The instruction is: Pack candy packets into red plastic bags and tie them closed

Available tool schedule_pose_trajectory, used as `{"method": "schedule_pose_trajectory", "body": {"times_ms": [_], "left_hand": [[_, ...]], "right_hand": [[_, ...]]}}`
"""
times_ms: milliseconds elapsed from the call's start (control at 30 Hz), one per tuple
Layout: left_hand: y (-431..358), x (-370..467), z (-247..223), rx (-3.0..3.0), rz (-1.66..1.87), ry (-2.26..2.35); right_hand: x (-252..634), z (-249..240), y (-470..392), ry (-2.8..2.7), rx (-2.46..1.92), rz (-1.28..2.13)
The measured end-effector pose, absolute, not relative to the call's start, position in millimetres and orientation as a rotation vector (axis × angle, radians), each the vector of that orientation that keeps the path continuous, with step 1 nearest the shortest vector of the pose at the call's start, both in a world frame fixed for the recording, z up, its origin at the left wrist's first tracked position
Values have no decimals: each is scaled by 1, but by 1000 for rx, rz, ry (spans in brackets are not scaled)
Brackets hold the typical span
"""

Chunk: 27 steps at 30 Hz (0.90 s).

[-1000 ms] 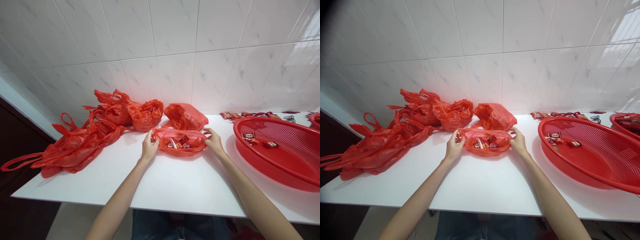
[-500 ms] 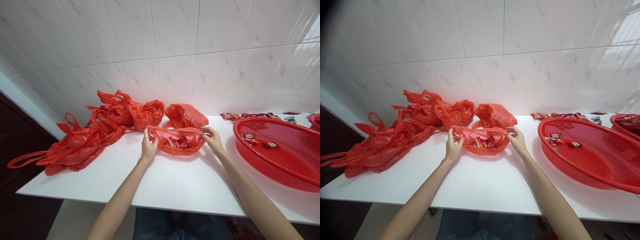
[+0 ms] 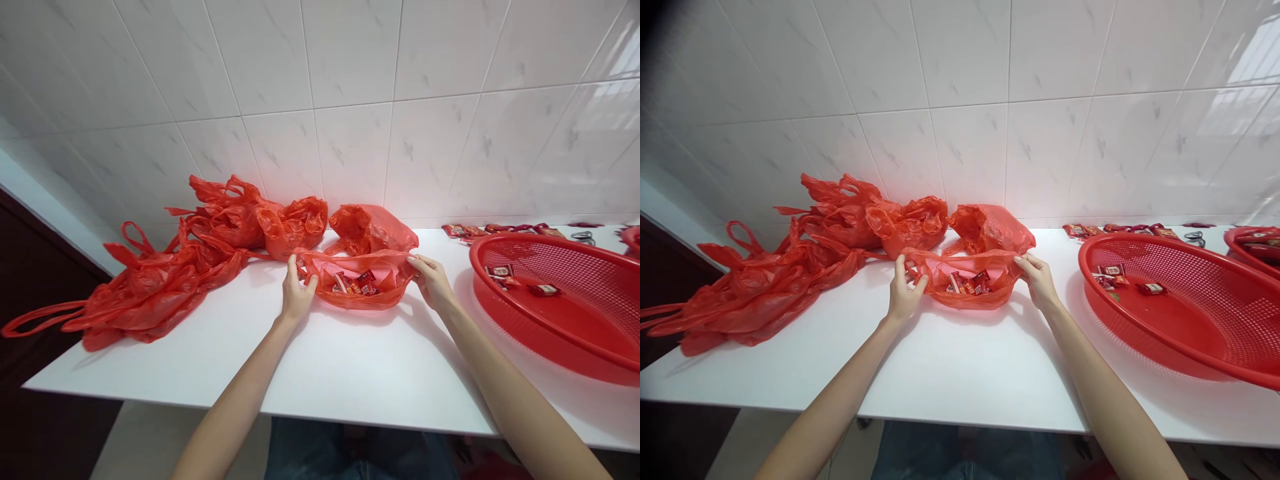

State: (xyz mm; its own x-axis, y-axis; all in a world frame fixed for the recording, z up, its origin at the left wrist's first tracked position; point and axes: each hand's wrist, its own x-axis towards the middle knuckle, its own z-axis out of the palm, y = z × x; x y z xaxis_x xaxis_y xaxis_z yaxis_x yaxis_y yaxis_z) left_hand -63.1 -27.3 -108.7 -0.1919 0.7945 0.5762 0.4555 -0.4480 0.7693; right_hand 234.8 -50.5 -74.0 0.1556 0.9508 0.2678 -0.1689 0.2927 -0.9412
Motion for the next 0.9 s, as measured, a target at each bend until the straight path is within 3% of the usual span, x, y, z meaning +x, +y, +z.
{"method": "schedule_pose_trajectory", "body": {"times_ms": [600, 900], "left_hand": [[-37, -60, -99, 1783, 1744, 1466], [-30, -66, -100, 1875, 1843, 1539]], "right_hand": [[247, -67, -53, -1046, -860, 1086], [248, -56, -53, -1141, -938, 951]]}}
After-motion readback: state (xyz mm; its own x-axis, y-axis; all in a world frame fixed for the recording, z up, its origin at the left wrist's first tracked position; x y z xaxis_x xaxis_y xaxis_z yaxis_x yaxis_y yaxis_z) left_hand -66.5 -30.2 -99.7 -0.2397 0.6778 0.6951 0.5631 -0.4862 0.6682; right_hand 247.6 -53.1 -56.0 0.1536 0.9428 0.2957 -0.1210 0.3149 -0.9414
